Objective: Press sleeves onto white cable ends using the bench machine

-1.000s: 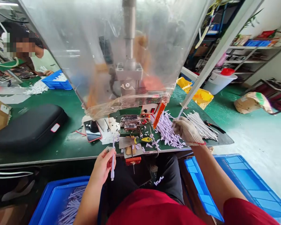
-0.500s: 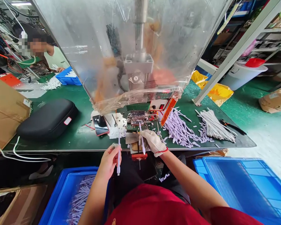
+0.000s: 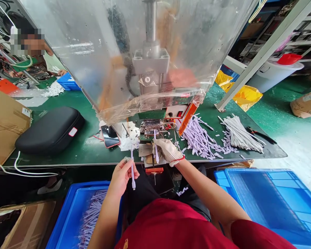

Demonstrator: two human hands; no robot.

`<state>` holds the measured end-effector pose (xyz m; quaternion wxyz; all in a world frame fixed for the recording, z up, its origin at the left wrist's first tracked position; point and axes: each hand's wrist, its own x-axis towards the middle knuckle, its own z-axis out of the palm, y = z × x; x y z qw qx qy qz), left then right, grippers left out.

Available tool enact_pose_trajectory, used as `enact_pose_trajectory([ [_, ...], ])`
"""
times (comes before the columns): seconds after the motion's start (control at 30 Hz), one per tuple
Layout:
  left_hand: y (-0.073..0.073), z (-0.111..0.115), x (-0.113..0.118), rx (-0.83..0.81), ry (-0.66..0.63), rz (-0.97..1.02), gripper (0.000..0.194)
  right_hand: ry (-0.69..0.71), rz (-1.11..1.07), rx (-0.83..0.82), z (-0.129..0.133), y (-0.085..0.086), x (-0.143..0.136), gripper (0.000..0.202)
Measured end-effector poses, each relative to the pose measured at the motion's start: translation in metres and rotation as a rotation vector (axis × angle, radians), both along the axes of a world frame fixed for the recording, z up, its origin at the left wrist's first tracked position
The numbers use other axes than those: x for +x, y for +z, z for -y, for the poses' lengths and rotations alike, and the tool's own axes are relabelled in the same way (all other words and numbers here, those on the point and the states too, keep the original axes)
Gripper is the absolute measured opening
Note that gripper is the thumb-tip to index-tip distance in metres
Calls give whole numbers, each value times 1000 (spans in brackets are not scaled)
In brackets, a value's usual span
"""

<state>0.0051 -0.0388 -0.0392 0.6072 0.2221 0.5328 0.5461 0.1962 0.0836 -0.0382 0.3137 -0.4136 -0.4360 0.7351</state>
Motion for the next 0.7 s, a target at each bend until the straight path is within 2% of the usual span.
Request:
enact_pose_trajectory([
  [0.23, 2, -1, 1, 11, -87, -29, 33, 21, 26, 32, 0, -5, -2, 38],
  [0.33, 8, -5, -2, 27, -177, -116, 30, 52, 186, 100, 0, 7, 4, 38],
  [0.4, 15, -10, -5, 39, -274, -231, 30, 12, 459, 301, 2, 24, 14, 36],
  [0.5, 28, -20, -11, 73, -425, -416, 29, 36, 815, 822, 10, 55, 31, 35],
  [0.53, 33, -24, -12, 93, -466, -464, 27, 105, 859, 970, 13, 64, 35, 36],
  [0.6, 43, -30, -10, 142, -531, -536, 21, 306, 853, 1157, 19, 76, 43, 34],
  [0.7, 57, -34, 2, 214, -593, -643, 18, 477, 720, 1224, 33, 82, 50, 27],
])
